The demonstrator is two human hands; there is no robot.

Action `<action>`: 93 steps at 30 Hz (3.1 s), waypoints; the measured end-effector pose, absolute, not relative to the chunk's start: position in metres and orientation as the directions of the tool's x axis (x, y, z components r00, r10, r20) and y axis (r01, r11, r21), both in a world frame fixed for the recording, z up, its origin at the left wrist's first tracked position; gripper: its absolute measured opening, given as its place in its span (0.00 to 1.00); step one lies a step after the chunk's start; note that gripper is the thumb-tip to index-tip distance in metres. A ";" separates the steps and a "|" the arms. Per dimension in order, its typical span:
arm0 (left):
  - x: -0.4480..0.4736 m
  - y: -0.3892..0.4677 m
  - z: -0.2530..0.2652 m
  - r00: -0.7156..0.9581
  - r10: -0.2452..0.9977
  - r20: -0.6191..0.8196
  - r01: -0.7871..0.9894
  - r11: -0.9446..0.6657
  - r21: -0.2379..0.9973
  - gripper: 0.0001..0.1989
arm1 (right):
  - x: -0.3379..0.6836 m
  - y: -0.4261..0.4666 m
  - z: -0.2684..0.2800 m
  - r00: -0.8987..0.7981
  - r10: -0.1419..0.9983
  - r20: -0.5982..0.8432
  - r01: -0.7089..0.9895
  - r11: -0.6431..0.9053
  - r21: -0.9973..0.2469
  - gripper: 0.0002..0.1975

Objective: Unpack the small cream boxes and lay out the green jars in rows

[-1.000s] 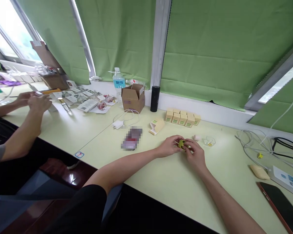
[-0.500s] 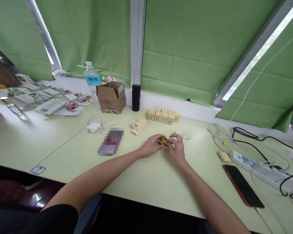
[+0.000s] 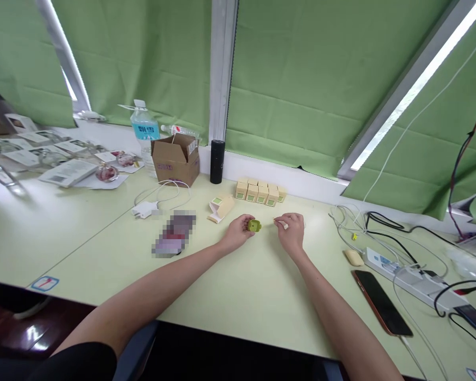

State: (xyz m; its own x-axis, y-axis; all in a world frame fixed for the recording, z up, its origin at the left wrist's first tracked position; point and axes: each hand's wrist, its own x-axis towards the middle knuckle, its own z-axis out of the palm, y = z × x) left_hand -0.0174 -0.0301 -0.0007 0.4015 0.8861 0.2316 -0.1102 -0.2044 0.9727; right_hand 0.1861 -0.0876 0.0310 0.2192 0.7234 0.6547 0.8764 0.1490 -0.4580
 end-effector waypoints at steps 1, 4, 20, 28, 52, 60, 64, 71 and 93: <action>-0.017 -0.029 -0.001 0.392 0.890 0.231 -0.111 -0.203 0.973 0.22 | 0.187 -0.081 0.030 0.181 0.748 0.639 0.904 0.129 -0.407 0.10; -0.017 -0.027 -0.002 0.374 0.899 0.227 -0.106 -0.201 0.974 0.23 | 0.188 -0.065 0.028 0.105 0.795 0.597 0.962 0.071 -0.263 0.12; -0.018 -0.031 -0.002 0.349 0.909 0.227 -0.068 -0.217 0.974 0.23 | 0.177 -0.063 0.033 0.075 0.800 0.595 0.981 0.047 -0.188 0.12; -0.020 -0.029 -0.006 0.305 0.921 0.241 -0.038 -0.241 0.970 0.22 | 0.149 -0.115 0.046 0.149 0.866 0.477 0.930 0.042 -0.366 0.07; -0.032 0.036 0.018 0.325 0.920 0.220 0.468 -0.358 0.808 0.22 | 0.133 -0.135 0.024 -0.104 0.977 0.185 0.940 0.157 -0.304 0.07; -0.039 0.048 0.027 0.370 0.920 0.126 0.708 -0.367 0.603 0.18 | 0.133 -0.137 0.028 -0.110 0.982 0.154 0.940 0.153 -0.303 0.06; -0.038 0.052 0.029 0.398 0.914 0.076 0.758 -0.375 0.534 0.15 | 0.133 -0.137 0.028 -0.117 0.981 0.152 0.941 0.158 -0.298 0.06; -0.042 0.024 0.042 0.398 0.905 0.147 0.759 -0.415 0.501 0.30 | 0.133 -0.137 0.030 -0.117 0.982 0.145 0.943 0.156 -0.293 0.07; -0.057 -0.056 0.014 0.786 0.519 0.335 0.415 -0.846 0.336 0.14 | 0.161 -0.123 0.044 0.068 0.958 0.278 0.945 0.027 -0.327 0.11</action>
State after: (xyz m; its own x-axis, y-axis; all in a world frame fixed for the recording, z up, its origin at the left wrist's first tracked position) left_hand -0.0574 -0.0561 0.0140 0.7864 0.5189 0.3351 0.4149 -0.8457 0.3356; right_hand 0.1609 -0.1233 0.0444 0.0684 0.9581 0.2783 0.9447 0.0274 -0.3267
